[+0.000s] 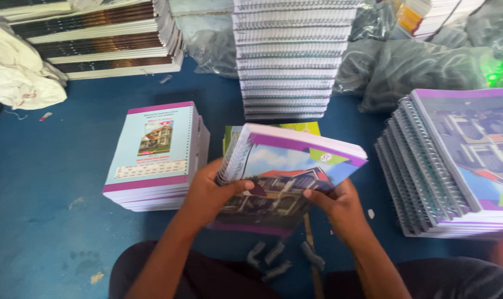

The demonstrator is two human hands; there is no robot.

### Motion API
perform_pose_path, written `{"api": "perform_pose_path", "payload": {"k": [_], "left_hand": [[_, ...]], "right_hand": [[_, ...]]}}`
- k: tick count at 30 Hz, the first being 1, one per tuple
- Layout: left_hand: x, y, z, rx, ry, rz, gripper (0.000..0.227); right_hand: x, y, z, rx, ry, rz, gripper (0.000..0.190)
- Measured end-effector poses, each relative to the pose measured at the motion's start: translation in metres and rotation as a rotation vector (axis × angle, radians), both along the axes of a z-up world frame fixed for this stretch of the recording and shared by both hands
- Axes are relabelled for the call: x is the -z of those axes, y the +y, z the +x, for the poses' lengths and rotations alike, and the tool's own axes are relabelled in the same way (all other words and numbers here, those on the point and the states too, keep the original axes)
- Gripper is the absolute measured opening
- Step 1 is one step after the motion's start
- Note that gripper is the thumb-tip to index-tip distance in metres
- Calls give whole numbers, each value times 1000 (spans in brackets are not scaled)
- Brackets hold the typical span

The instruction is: The person sits on the floor and binds spiral notebooks by hand. They pick up a notebook, align the pre-punched holes, and thread a plastic spiral coil through the holes. After securing the coil, they place the finished notebook onto a stack and repeat the process with another notebook.

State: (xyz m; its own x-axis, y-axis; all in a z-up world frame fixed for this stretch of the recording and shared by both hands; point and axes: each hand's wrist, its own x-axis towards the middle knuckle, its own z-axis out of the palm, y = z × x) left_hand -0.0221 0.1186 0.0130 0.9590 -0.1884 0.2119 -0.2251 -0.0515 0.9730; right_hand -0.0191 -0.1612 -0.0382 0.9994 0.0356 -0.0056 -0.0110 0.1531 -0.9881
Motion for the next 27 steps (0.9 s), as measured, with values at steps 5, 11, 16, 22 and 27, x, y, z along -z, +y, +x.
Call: {"api": "perform_pose_path", "payload": {"k": [5,11,16,22,27], "left_hand": [[35,3,-12,-190,260,-83,40],[68,2,-23,-220,325,-215,49],[88,3,-23,-210,291,-276,47],[116,-1,-24,-240,284,-192,45],[126,-2,-22,-243,253,-166,44]], "right_hand": [[9,4,-1,8,-126,-140,43],[19,10,2,-39,-54,-237,48],[18,11,6,-118,-68,-115,53],[40,6,9,-121,30,-295,60],[65,-1,14,-133,-6,-343,48]]}}
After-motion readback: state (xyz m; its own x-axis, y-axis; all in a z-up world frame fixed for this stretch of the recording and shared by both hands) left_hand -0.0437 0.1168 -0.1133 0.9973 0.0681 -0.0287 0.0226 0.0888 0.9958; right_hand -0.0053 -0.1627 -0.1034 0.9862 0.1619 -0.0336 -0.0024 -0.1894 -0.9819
